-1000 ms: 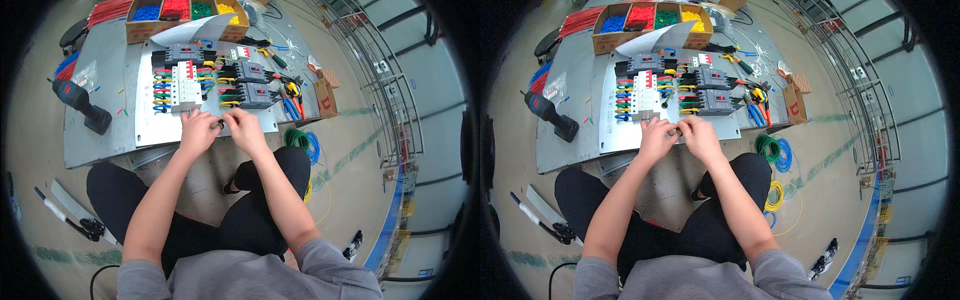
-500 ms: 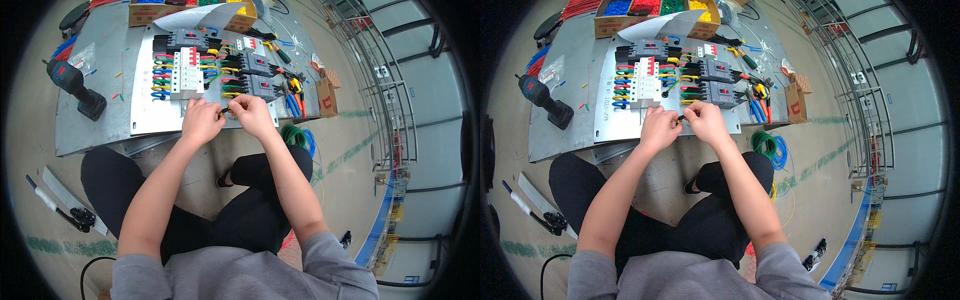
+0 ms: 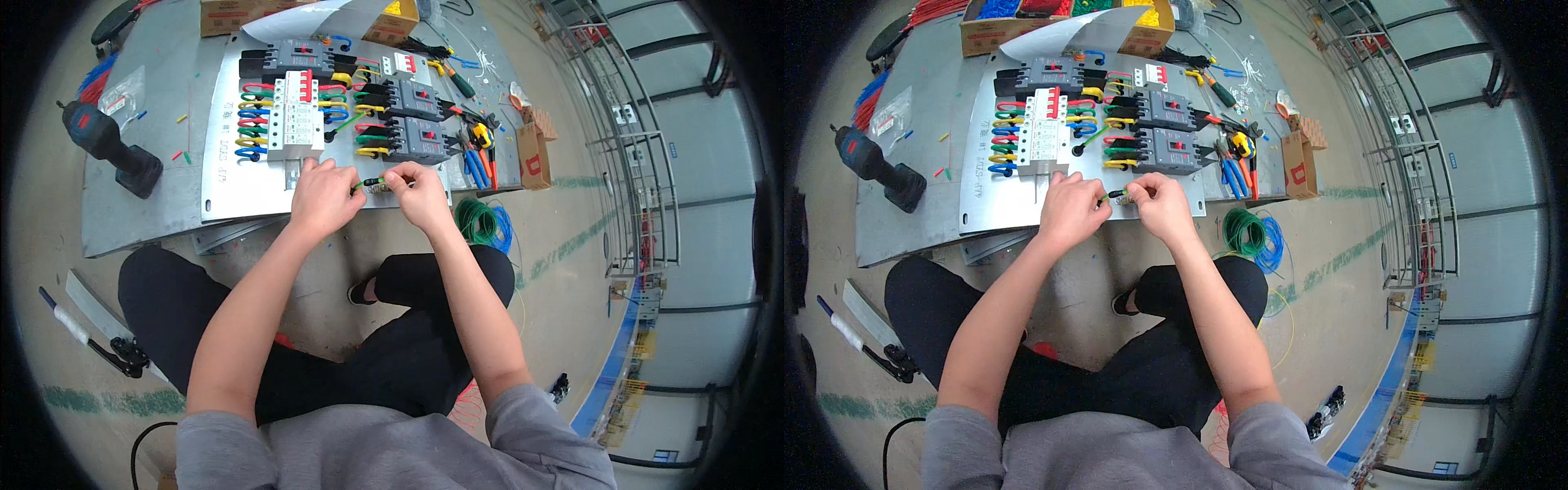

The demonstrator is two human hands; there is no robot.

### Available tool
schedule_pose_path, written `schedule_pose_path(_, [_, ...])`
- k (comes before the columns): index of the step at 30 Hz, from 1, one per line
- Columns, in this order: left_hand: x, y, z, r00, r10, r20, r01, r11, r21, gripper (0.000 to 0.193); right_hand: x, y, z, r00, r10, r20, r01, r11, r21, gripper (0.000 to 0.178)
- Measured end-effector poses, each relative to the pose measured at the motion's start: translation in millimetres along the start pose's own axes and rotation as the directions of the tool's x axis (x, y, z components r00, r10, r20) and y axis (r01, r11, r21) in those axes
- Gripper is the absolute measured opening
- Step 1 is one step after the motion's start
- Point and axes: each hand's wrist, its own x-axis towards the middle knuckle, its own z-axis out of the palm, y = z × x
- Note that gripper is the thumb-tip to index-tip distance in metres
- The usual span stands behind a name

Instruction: The person sits on a low stool and wires an electrical panel, using pliers to strip wires and a cordless drill to tighten terminal screws. The person handles multiple colored wires and connects them to a terminal block.

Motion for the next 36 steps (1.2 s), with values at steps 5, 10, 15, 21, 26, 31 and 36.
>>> schedule_pose_path(5, [0.5, -0.5, 1.7, 1.0, 0.008, -0.003, -0.008, 1.0, -0.009, 0.016, 0.0, 21.6, 2.5, 1.0, -0.025, -0.001, 0.025, 1.0, 0.013, 0.015])
schedule_pose_path(10, [0.1, -4.8, 8.8, 0.997, 0.058, -0.041, -0.059, 0.997, -0.039, 0.017, -0.1, 42.8, 1.6, 0.999, -0.027, 0.044, 0.029, 0.999, -0.037, 0.014])
schedule_pose_path(15, [2.5, -4.7, 11.7, 0.996, 0.071, -0.044, -0.073, 0.997, -0.041, 0.016, -0.3, 49.4, 4.5, 0.999, -0.033, 0.023, 0.036, 0.994, -0.099, 0.017])
schedule_pose_path(21, [-1.8, -11.0, 2.4, 0.995, 0.1, -0.027, -0.1, 0.995, -0.029, 0.016, 4.0, 10.6, -2.9, 0.976, -0.145, 0.164, 0.17, 0.974, -0.148, 0.025])
schedule_pose_path(26, [-4.8, -13.9, 0.0, 0.996, 0.088, 0.007, -0.088, 0.995, -0.056, 0.017, 22.7, -21.2, -2.8, 0.899, 0.071, 0.432, -0.016, 0.991, -0.131, 0.032])
schedule_pose_path(31, [-11.5, -10.1, 1.0, 0.994, 0.079, -0.078, -0.082, 0.996, -0.046, 0.017, 29.3, -32.2, -2.0, 0.89, 0.027, 0.454, 0.083, 0.972, -0.219, 0.031])
schedule_pose_path(36, [-13.2, -11.5, 5.6, 0.982, 0.088, -0.168, -0.098, 0.994, -0.05, 0.013, 30.7, -39.7, -23.4, 0.849, 0.134, 0.511, 0.0, 0.967, -0.254, 0.028])
